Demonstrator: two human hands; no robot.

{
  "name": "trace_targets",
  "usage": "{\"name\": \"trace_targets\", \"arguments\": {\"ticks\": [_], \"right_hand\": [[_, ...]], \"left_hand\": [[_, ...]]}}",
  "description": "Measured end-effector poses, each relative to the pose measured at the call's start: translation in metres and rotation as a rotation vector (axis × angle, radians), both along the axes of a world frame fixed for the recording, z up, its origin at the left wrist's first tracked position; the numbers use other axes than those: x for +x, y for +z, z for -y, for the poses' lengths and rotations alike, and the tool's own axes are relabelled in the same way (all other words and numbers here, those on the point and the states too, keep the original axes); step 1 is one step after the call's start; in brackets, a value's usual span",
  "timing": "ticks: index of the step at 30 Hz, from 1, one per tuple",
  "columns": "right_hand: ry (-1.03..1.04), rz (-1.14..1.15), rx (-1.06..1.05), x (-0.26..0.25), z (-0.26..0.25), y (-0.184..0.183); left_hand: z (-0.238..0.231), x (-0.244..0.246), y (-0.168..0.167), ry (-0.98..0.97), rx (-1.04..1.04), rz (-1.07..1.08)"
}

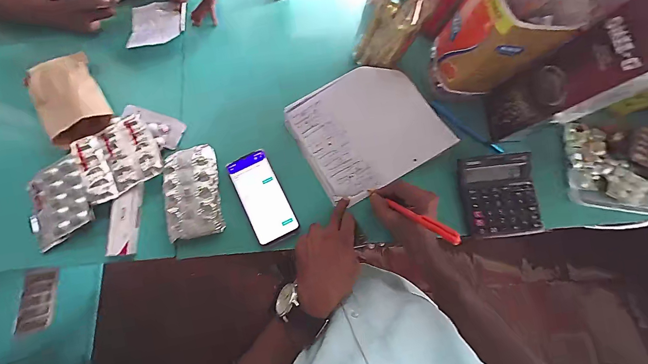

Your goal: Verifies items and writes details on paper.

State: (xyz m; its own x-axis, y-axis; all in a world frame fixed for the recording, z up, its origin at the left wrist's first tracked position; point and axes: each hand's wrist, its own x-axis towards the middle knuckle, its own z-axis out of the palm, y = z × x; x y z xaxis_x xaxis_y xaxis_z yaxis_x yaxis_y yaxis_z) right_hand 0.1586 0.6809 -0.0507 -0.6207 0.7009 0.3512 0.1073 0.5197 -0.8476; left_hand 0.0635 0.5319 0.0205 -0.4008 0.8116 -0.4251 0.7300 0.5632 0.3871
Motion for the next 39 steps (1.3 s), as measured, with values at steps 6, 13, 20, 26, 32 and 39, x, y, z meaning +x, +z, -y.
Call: {"name": "trace_targets", "arguments": {"ticks": [6, 13, 20, 26, 32, 39], "right_hand": [[0.002, 0.002, -0.049, -0.0016, 0.0008, 0.0015], [-0.052, 0.040, -0.013, -0.0021, 0.0019, 0.0051], [-0.068, 0.029, 0.008, -0.0022, 0.0019, 0.0018], [-0.095, 0.043, 0.010, -0.0022, 0.0028, 0.0027], [-0.111, 0.052, 0.014, -0.0031, 0.0035, 0.0027], [-0.141, 0.056, 0.055, -0.0020, 0.0023, 0.0016]], "left_hand": [[-0.0009, 0.0002, 0.0005, -0.006, -0.031, -0.039], [-0.0010, 0.0000, 0.0008, -0.007, -0.022, -0.045], [-0.0017, 0.0014, -0.0006, 0.002, -0.036, -0.043], [-0.0012, 0.0019, -0.0017, 0.012, -0.026, -0.044], [0.0003, 0.0021, -0.0024, 0.018, -0.011, -0.047], [-0.0020, 0.0006, 0.0017, 0.011, -0.051, -0.026]]}}
